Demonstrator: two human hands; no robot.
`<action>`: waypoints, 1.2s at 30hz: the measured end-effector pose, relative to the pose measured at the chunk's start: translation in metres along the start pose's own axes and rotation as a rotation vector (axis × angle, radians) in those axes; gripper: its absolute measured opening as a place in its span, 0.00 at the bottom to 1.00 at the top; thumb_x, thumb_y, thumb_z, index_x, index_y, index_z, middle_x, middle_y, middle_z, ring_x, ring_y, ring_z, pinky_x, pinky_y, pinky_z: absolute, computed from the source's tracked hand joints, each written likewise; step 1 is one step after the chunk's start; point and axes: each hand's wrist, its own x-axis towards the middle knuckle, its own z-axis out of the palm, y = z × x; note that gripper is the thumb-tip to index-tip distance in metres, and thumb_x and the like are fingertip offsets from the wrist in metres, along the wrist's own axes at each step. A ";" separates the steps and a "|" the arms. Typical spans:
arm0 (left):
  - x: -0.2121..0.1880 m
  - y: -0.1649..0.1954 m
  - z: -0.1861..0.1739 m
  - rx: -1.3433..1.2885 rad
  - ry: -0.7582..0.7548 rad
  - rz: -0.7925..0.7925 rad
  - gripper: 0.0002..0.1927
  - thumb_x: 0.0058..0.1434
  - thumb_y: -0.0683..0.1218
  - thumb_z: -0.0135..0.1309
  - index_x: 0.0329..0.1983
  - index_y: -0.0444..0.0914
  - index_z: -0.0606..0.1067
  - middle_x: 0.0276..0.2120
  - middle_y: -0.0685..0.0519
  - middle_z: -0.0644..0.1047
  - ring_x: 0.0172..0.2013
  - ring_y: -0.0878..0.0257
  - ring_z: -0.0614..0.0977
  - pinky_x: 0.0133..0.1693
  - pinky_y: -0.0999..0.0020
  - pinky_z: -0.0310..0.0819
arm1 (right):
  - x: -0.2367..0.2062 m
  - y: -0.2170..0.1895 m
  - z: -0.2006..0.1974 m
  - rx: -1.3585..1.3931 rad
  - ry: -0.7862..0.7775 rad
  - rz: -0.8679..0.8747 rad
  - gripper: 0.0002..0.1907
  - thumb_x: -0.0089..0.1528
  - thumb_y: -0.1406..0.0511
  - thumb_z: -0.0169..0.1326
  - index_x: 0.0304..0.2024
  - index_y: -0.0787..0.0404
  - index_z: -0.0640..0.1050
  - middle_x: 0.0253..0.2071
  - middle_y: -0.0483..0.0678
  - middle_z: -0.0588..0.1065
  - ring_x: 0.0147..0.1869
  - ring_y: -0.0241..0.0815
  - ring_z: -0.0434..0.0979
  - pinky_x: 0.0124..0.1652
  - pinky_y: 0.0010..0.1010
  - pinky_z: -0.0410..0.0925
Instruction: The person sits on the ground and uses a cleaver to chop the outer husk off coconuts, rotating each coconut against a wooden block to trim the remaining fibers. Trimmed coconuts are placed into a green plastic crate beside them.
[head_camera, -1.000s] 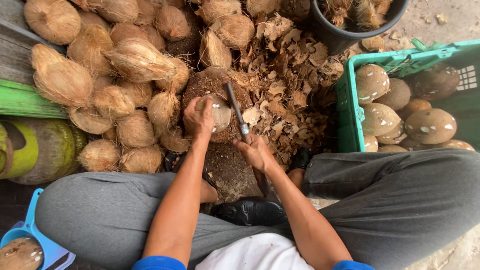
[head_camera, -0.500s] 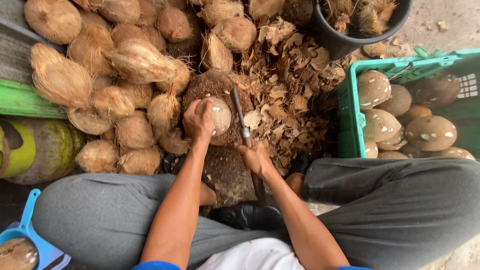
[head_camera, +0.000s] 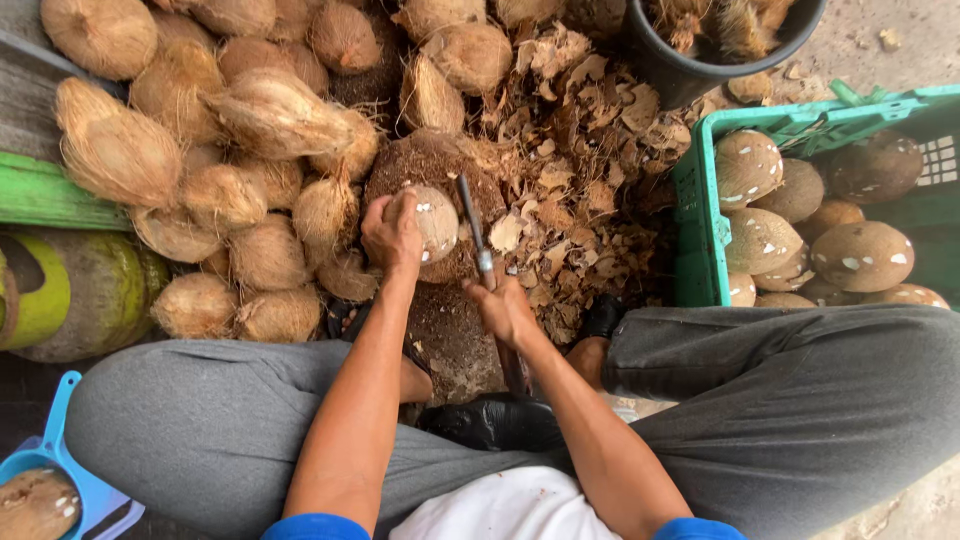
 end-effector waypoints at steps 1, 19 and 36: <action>0.000 0.000 -0.001 -0.025 -0.005 -0.006 0.23 0.57 0.65 0.57 0.39 0.43 0.75 0.32 0.54 0.77 0.28 0.64 0.77 0.27 0.62 0.71 | 0.000 -0.001 -0.002 -0.016 0.013 0.027 0.15 0.69 0.59 0.53 0.38 0.67 0.72 0.19 0.46 0.67 0.16 0.35 0.61 0.17 0.29 0.60; 0.002 0.009 -0.002 0.239 -0.057 0.249 0.28 0.59 0.65 0.56 0.55 0.43 0.78 0.52 0.47 0.78 0.47 0.54 0.80 0.44 0.57 0.75 | -0.025 -0.032 -0.032 -0.068 0.157 -0.176 0.16 0.66 0.54 0.52 0.32 0.58 0.72 0.17 0.44 0.65 0.15 0.36 0.62 0.18 0.31 0.64; 0.001 0.006 0.000 0.275 -0.044 0.453 0.23 0.66 0.63 0.50 0.49 0.42 0.80 0.44 0.48 0.80 0.41 0.57 0.81 0.40 0.59 0.76 | -0.006 -0.002 -0.007 -0.205 0.203 -0.450 0.23 0.66 0.49 0.51 0.26 0.58 0.68 0.18 0.41 0.65 0.19 0.34 0.61 0.22 0.34 0.62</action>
